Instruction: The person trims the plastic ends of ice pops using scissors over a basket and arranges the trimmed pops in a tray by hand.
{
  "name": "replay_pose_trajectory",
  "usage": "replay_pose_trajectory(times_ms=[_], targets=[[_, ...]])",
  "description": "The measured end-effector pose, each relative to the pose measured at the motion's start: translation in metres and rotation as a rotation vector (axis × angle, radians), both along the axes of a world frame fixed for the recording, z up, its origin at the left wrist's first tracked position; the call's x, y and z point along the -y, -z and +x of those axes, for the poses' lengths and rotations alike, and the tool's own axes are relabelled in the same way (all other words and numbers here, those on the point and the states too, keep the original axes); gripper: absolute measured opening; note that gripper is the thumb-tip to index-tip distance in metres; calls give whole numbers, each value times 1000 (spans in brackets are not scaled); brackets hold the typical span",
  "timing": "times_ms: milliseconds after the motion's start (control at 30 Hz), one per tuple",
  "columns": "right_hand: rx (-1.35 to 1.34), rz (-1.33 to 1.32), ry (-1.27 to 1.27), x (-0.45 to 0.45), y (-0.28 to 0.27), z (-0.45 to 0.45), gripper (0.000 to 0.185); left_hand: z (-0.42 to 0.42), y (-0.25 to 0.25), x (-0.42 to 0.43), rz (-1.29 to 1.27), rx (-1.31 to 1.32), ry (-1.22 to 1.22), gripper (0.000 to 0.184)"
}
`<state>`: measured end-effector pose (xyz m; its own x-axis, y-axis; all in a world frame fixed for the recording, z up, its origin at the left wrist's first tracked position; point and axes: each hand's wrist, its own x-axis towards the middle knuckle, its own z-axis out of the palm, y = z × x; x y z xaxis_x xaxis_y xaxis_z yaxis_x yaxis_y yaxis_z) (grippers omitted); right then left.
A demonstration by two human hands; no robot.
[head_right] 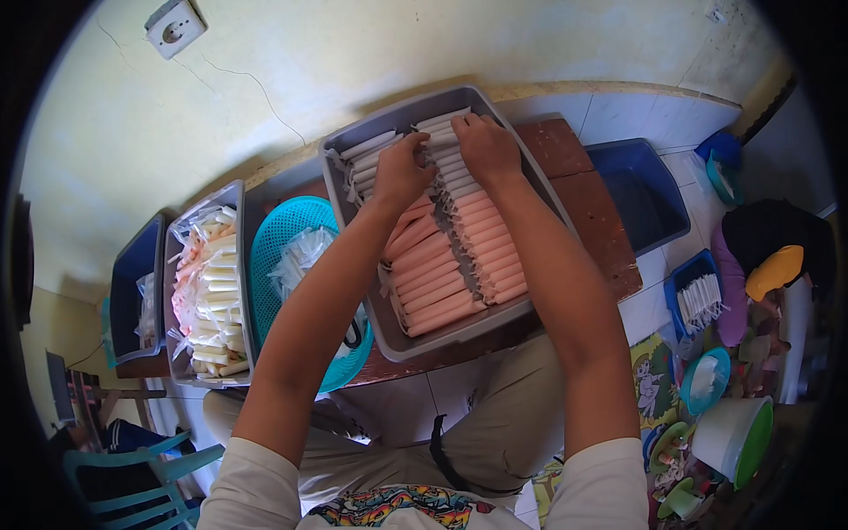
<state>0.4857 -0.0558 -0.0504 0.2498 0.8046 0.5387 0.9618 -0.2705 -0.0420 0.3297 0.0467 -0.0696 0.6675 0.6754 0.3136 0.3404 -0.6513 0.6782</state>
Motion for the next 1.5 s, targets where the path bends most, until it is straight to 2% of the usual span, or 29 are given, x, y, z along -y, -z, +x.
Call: replay_pose_trajectory(times_ms=[67, 633, 1233, 1500], targets=[[8, -25, 15, -3, 5, 2, 11, 1, 6, -2, 32, 17, -4, 61], [39, 58, 2, -4, 17, 3, 12, -6, -8, 15, 196, -47, 4, 52], [35, 20, 30, -5, 16, -1, 16, -10, -4, 17, 229, -124, 30, 59], [31, 16, 40, -5, 16, -2, 17, -10, -4, 16, 220, -106, 24, 56]])
